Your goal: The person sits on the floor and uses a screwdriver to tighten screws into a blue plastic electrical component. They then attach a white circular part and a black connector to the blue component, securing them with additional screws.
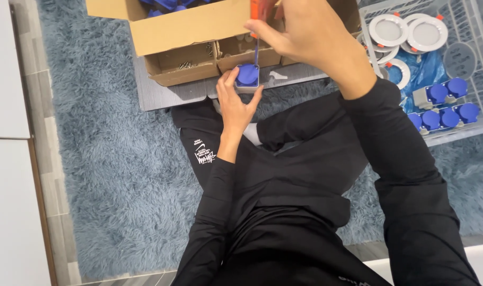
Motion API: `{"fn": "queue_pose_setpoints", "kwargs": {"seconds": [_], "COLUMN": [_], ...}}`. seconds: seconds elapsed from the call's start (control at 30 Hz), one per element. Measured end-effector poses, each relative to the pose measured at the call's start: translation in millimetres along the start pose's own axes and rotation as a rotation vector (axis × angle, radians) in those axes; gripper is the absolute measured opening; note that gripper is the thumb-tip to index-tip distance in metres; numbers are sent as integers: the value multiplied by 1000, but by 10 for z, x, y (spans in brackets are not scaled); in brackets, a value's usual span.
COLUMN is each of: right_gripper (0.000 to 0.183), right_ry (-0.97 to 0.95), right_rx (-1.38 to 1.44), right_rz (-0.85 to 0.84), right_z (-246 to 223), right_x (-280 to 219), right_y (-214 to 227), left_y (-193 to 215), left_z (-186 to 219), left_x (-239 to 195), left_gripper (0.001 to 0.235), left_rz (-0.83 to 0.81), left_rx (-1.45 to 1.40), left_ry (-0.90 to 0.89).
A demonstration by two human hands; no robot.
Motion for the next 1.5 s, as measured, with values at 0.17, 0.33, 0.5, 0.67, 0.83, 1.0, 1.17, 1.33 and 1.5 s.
{"fn": "queue_pose_setpoints", "kwargs": {"seconds": [0.17, 0.33, 0.5, 0.67, 0.83, 1.0, 1.17, 1.33, 1.5], "right_gripper": [32, 20, 33, 35, 27, 31, 37, 35, 60], "right_ry": [-29, -112, -107, -121, -127, -107, -75, -99, -141], "right_rx": [22, 197, 350, 400, 245, 179, 242, 265, 262], "right_rz": [-36, -47, -112, -119, -80, -44, -46, -55, -41], "right_z": [-148, -167, -236, -173, -105, -38, -154, -164, -155], "right_x": [8, 32, 108, 45, -15, -38, 27, 61, 108], "right_y": [83, 145, 171, 187, 216, 174, 141, 128, 92], "left_y": [-20, -26, -2, -40, -47, -41, -68, -31, 22], "left_z": [0, -8, 0, -27, -42, -60, -66, -49, -19], "left_x": [-16, -14, -10, -37, -46, -14, -39, -35, 0], "left_gripper": [85, 84, 85, 83, 84, 84, 85, 86, 85], "left_rz": [18, 18, 34, 37, 17, 12, 26, 12, 31], "left_rx": [2, -6, -2, 6, 10, 4, 2, 3, -9], "left_ry": [-14, -15, -7, 8, 3, 6, -2, 7, -5]}}
Point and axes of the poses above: each hand's wrist, its own x-axis towards the middle knuckle, its own y-axis out of the back of the hand, z = x × y, the point moved 6 cm from there along x, towards the middle knuckle, and after that the axes turned 14 degrees about x, right-handed, at the moved point
